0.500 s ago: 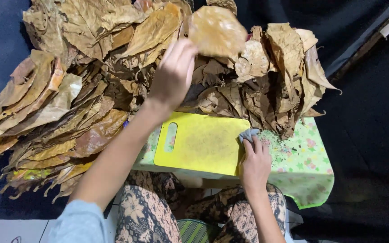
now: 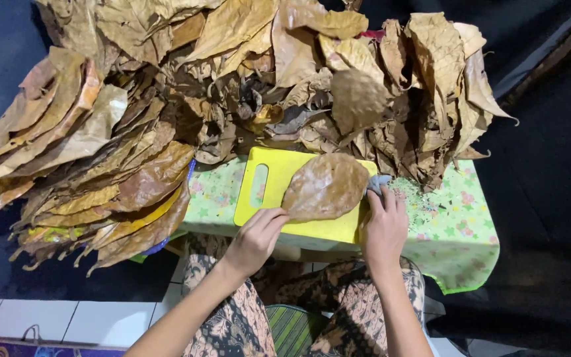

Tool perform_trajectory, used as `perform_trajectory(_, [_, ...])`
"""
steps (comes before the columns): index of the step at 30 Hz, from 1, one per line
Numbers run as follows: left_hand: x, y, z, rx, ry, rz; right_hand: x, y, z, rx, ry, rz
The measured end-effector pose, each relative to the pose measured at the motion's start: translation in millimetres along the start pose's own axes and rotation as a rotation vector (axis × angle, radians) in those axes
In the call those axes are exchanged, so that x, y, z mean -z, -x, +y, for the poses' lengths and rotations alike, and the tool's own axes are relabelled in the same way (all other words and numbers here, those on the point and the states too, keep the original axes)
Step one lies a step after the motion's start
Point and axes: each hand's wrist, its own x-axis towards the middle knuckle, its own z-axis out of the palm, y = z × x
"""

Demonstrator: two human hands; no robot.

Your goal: Cleaning and flattening dried leaves using a cloth on a cutting board.

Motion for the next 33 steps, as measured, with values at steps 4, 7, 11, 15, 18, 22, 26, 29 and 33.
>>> perform_trajectory(4, [-4.4,-4.7,-6.6,0.051,-0.002,-0.04,10.3,-1.0,-4.5,0.009,0.012,-0.01])
perform_trajectory(7, [-1.5,-13.5,-7.6,0.068,0.007,-0.075,7.8,-4.2,-0.8,0.013,0.003,-0.007])
perform_trajectory(11, [2.6,-10.0,-6.4,0.054,-0.023,-0.044,30.6,-7.3,-9.4,-0.029,-0.149,0.052])
perform_trajectory(15, [-4.4,1.7,-12.1,0.039,-0.015,0.025,39.9,-8.1,9.1,-0.139,-0.214,0.261])
perform_trajectory(18, [1.3,7.3,-8.9,0.044,0.049,0.035,48.3,4.1,20.5,-0.112,-0.133,0.333])
perform_trajectory(22, [12.8,5.1,-6.2,0.049,0.061,0.023,103.9,-10.5,-57.6,-0.046,-0.357,0.191])
perform_trajectory(26, [17.2,7.0,-10.3,-0.01,0.221,-0.002,104.7,10.0,-99.4,0.139,-0.454,-0.088])
perform_trajectory(29, [22.5,7.4,-11.0,-0.025,0.204,0.042,96.9,21.7,-124.3,0.223,-0.391,-0.119])
perform_trajectory(33, [38.2,-2.3,-4.7,-0.036,0.179,0.081,81.4,32.6,-150.6,0.355,-0.279,-0.179])
